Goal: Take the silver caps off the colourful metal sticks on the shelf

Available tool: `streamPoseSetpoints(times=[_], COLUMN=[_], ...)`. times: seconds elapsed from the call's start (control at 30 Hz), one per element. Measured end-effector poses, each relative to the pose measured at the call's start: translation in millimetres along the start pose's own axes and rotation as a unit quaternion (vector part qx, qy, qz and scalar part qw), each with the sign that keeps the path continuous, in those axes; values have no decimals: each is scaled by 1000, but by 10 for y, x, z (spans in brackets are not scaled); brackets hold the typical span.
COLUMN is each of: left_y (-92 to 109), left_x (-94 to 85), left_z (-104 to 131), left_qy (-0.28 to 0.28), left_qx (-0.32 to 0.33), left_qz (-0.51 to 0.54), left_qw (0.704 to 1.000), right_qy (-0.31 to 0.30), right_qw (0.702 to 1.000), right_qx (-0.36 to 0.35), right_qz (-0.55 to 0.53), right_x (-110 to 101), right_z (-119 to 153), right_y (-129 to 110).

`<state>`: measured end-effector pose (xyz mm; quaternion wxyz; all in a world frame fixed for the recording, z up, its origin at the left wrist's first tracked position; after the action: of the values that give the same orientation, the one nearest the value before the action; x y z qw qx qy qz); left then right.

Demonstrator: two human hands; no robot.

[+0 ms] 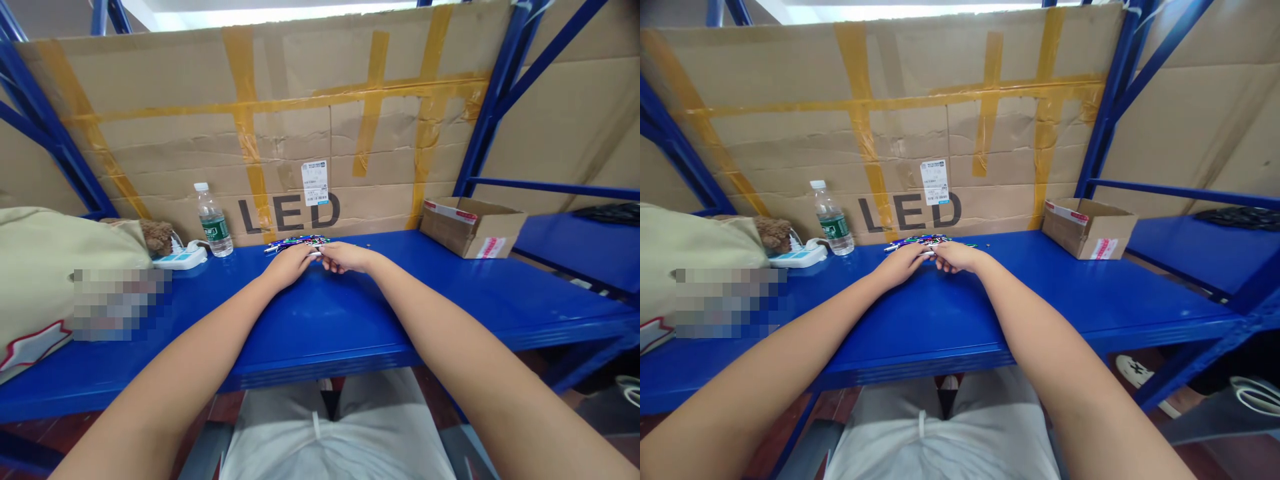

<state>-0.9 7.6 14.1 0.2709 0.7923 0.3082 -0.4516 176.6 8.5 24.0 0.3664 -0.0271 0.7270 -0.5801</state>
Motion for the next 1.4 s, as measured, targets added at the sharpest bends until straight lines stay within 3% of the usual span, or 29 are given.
streamPoseSetpoints(times=[0.13,0.43,0.63,0.83,0.97,1.07,1.17,1.27,1.4], left_y=[-29,-46,-117,-141,-127,-147,-176,-176,-128], left_x=[9,79,-2,-115,-142,-107,-73,-81,-137], left_z=[-8,2,-4,6,21,38,54,71,92], left_qy=[-3,-68,-118,-140,-137,-137,-85,-21,-20], left_qx=[-14,-25,-17,-17,-48,-67,-89,-114,-110], left_qz=[-6,-40,33,33,39,61,107,135,111], left_qw=[1000,997,992,989,989,986,987,984,988], right_qy=[-15,-45,-65,-65,-70,-50,-8,7,4], right_qw=[1000,989,995,998,997,988,970,964,966], right_qx=[-2,23,11,1,-35,-76,-116,-120,-113], right_qz=[0,136,78,1,18,123,215,235,233], right_x=[-23,-61,-33,25,40,35,14,-11,-34], right_z=[-9,-31,-4,-6,-50,-83,-90,-75,-65], right_y=[29,37,-2,34,98,110,80,48,41])
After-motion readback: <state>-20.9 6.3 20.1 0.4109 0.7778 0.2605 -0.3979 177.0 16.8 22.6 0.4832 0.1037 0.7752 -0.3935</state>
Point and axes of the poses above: each hand's wrist, its own z-axis away from the middle knuckle, its own x-axis out of the palm, y = z × x, the point moved 1 cm from there along -z, towards the middle knuckle, and after that the axes turned 8 degrees about -x, right-handed, at the moved point
